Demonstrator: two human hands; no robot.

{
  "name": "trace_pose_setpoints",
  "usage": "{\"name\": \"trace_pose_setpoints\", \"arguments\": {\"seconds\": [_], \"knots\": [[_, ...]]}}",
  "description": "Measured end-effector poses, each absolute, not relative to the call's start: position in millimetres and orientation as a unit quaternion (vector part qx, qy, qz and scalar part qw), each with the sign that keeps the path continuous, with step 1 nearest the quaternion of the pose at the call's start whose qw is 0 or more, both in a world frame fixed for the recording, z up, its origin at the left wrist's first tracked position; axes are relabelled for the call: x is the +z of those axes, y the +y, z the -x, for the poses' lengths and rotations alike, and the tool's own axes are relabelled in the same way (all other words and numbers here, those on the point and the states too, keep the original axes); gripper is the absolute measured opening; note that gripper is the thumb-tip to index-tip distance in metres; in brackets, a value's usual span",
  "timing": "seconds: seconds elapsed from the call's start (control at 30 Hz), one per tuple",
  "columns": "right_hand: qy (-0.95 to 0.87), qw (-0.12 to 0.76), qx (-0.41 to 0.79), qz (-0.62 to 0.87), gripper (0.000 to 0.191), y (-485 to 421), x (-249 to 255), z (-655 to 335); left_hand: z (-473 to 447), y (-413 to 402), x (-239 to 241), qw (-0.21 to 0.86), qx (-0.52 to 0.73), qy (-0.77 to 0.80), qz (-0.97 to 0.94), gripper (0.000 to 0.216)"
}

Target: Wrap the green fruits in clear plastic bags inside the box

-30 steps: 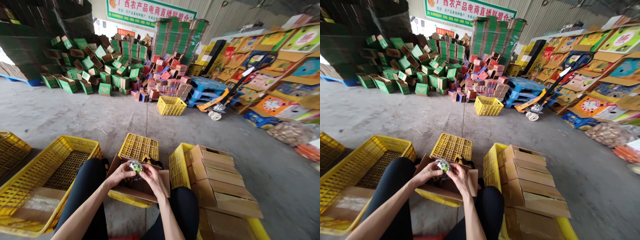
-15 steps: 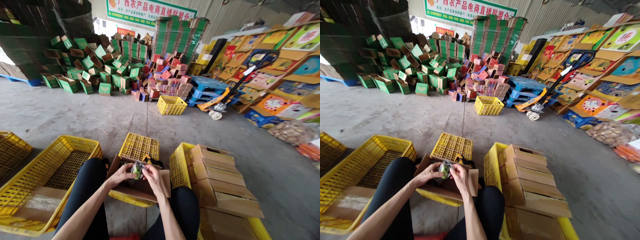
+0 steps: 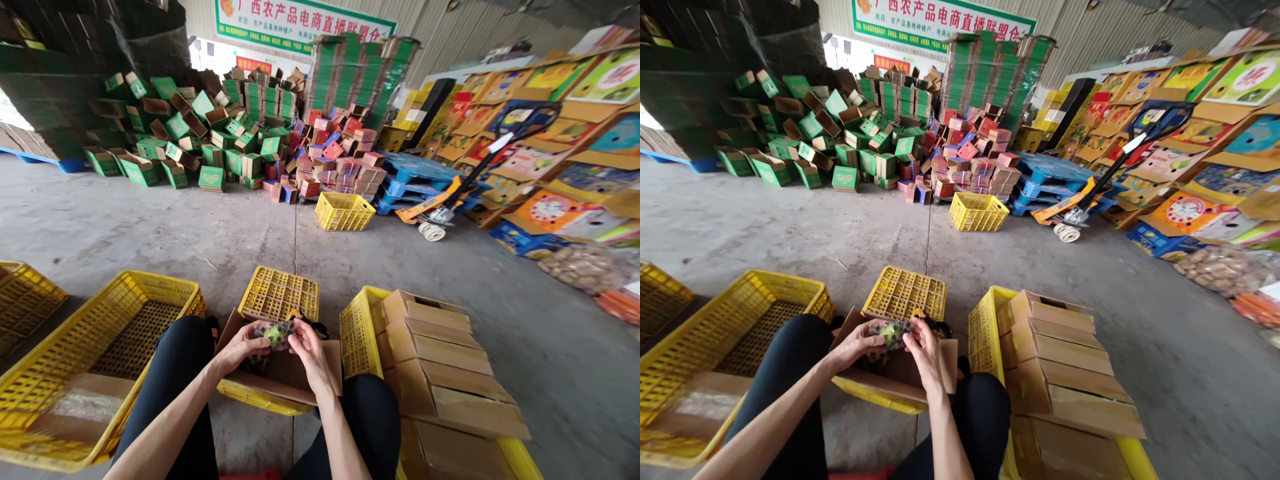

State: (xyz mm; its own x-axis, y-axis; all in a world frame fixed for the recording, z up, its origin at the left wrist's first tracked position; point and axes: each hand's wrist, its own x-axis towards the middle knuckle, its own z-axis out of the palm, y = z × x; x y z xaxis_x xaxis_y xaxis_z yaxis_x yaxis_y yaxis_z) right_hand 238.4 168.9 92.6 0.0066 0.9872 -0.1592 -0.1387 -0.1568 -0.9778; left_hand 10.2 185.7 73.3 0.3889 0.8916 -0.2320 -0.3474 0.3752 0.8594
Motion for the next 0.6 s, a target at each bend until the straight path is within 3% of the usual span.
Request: {"name": "trace_pose_setpoints", "arguments": {"seconds": [0.27,0.6], "knots": [[-0.471,0.47,0.527,0.529,0.039,170.6,98.1,-244.7,-11.0,187.0,72.2,0.724,0.416,0.378,-0.4,0.059],[-0.402,0.493,0.552,0.539,0.056,169.8,90.8,-244.7,-10.1,190.5,65.5,0.72,0.434,0.377,-0.39,0.049]]}}
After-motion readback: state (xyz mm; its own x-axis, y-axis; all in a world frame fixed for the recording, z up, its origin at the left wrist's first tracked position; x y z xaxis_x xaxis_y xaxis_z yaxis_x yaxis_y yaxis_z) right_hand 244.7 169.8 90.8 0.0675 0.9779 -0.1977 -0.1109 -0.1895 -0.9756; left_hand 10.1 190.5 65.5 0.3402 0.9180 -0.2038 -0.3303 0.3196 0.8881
